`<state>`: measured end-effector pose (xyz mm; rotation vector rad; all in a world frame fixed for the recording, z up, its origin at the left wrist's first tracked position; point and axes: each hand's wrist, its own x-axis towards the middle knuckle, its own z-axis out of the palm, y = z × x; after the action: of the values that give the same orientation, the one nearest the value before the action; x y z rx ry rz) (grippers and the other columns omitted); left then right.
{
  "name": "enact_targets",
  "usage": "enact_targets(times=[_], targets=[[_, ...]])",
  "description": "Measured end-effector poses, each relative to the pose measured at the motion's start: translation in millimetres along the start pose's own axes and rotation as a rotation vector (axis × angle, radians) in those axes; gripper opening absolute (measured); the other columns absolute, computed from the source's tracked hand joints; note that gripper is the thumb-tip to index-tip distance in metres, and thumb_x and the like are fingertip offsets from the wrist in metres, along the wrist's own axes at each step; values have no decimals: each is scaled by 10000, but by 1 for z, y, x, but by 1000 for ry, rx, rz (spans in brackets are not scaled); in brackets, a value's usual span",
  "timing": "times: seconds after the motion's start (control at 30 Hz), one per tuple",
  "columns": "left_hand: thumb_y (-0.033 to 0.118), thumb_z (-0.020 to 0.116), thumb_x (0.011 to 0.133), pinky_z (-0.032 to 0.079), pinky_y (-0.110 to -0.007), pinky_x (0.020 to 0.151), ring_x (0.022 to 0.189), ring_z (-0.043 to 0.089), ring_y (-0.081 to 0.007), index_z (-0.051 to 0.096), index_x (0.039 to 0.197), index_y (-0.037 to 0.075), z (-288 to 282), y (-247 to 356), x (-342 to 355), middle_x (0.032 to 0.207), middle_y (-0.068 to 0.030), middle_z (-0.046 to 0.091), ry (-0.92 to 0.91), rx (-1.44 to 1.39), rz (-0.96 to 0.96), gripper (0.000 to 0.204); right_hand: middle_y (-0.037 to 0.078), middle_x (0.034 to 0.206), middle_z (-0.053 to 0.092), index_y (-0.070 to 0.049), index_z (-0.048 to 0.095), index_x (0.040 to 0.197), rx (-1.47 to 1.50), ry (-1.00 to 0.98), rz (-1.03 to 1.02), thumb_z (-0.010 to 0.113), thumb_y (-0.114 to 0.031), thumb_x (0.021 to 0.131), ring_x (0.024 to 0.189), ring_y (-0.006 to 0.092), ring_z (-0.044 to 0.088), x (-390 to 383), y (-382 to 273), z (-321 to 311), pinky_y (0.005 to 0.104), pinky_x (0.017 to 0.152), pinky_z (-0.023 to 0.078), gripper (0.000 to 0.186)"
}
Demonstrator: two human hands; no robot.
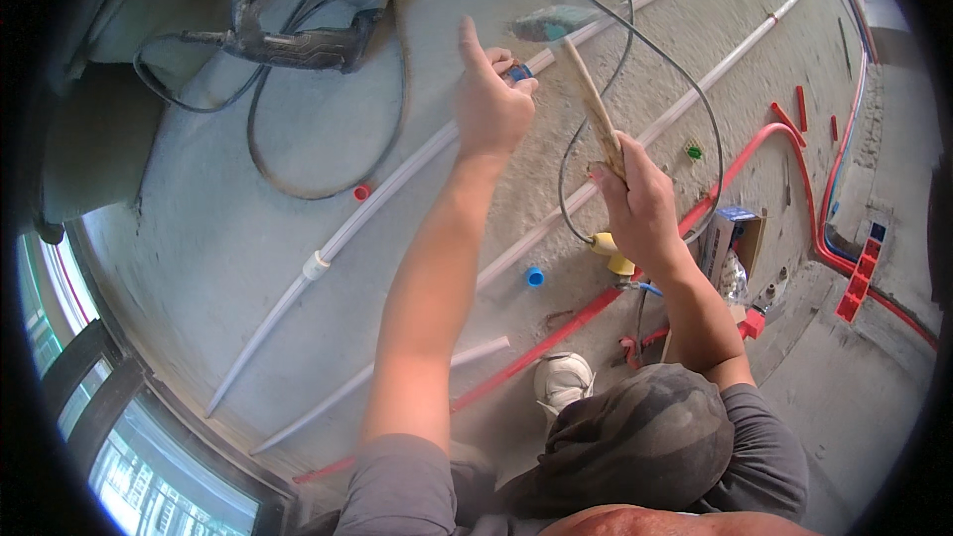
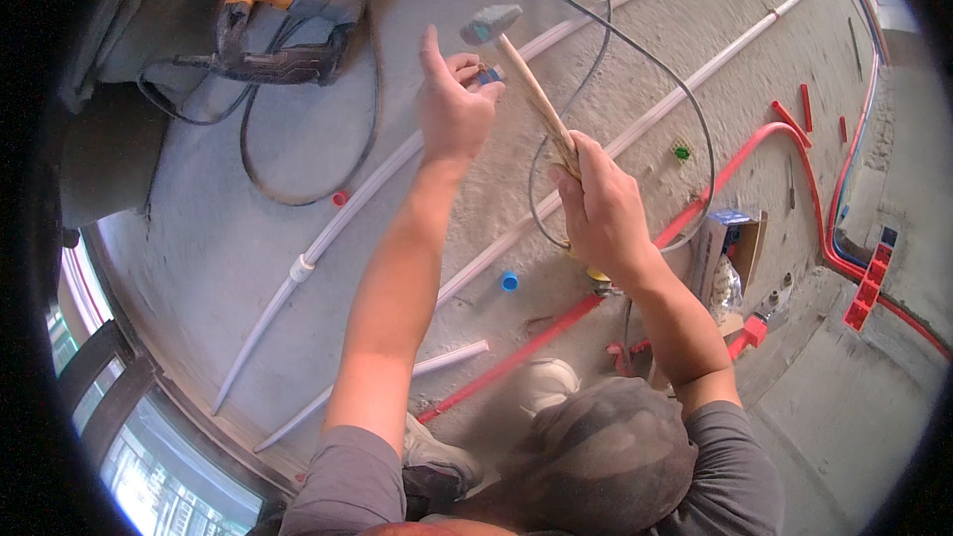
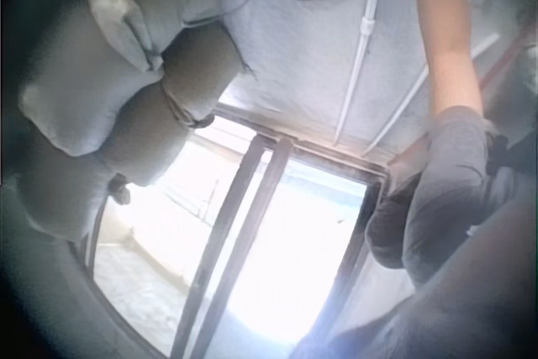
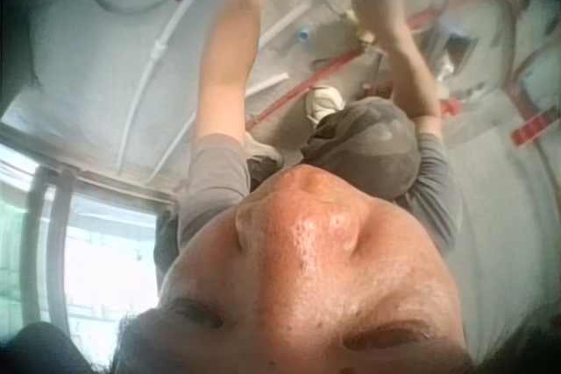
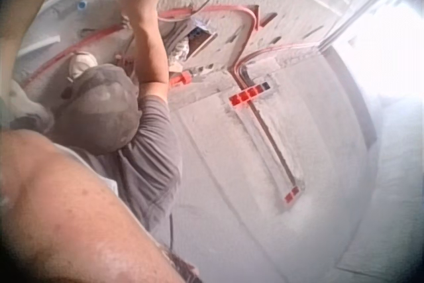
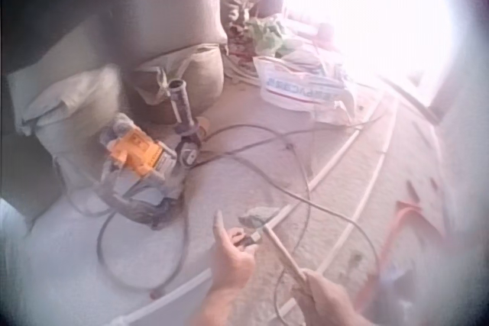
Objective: The person measures and cuts white plastic pipes using a pipe cutter, then connects them with fittings and secures them to the floor using a hammer and nails. The person also uses a power drill to make holes in the floor.
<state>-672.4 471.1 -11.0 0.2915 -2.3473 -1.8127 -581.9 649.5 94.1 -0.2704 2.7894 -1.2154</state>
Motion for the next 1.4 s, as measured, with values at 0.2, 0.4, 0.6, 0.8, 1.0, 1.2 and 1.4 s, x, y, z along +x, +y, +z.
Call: enact_targets(times=[0.2, 0.4, 0.6, 0.8, 1.0, 1.2, 1.4], targets=[[1, 822, 818, 608, -404, 938, 1076, 755, -337, 225, 1602, -53, -1, 0, 2, 1205, -210, 729, -5, 22, -21, 987, 265, 1013, 684, -24, 567, 1351, -32, -56, 78, 637, -81, 1025, 904, 492, 669, 3, 12, 12, 503, 778, 544, 338], [39, 845, 786, 591, -428, 906, 1070, 735, -357, 318, 1565, -21, -1, -10, 1, 1159, -182, 725, -6, 34, 33, 942, 290, 983, 691, -24, 564, 1329, -167, -160, 218, 641, -109, 1029, 946, 522, 662, 9, 5, 16, 553, 783, 531, 321], [102, 818, 777, 504, -467, 877, 972, 646, -365, 691, 1116, 79, -11, -25, -15, 1011, -121, 694, 138, 607, 461, 363, 279, 992, 692, -21, 562, 1355, -55, 6, 72, 649, -104, 1021, 942, 499, 673, -1, 10, 14, 531, 794, 533, 354], [104, 799, 782, 493, -491, 853, 942, 636, -349, 696, 773, 89, -2, -26, -20, 909, -102, 658, 167, 628, 406, 104, 284, 1005, 691, -12, 568, 1306, -220, -88, 144, 653, -115, 1021, 945, 499, 672, 11, 4, 10, 550, 790, 523, 314], [105, 802, 777, 484, -484, 832, 914, 641, -342, 691, 791, 93, -4, -28, -20, 888, -105, 659, 152, 613, 462, 113, 302, 982, 685, -3, 541, 1302, -110, 6, 35, 645, -113, 1027, 900, 524, 665, 12, -7, -4, 573, 773, 515, 313], [18, 715, 764, 471, -490, 796, 851, 627, -346, 674, 786, 84, -3, -28, -19, 853, -115, 644, 181, 590, 451, 81, 302, 934, 691, -5, 544, 1286, -397, -199, 184, 648, -106, 1023, 880, 516, 680, 28, -9, -2, 578, 741, 525, 300], [104, 794, 779, 498, -480, 787, 849, 649, -351, 678, 812, 85, -4, -27, -18, 893, -106, 674, 125, 643, 392, 122, 282, 881, 685, -11, 525, 1274, -231, 7, 41, 653, -115, 1025, 842, 517, 682, 23, -23, -9, 569, 699, 528, 298]])
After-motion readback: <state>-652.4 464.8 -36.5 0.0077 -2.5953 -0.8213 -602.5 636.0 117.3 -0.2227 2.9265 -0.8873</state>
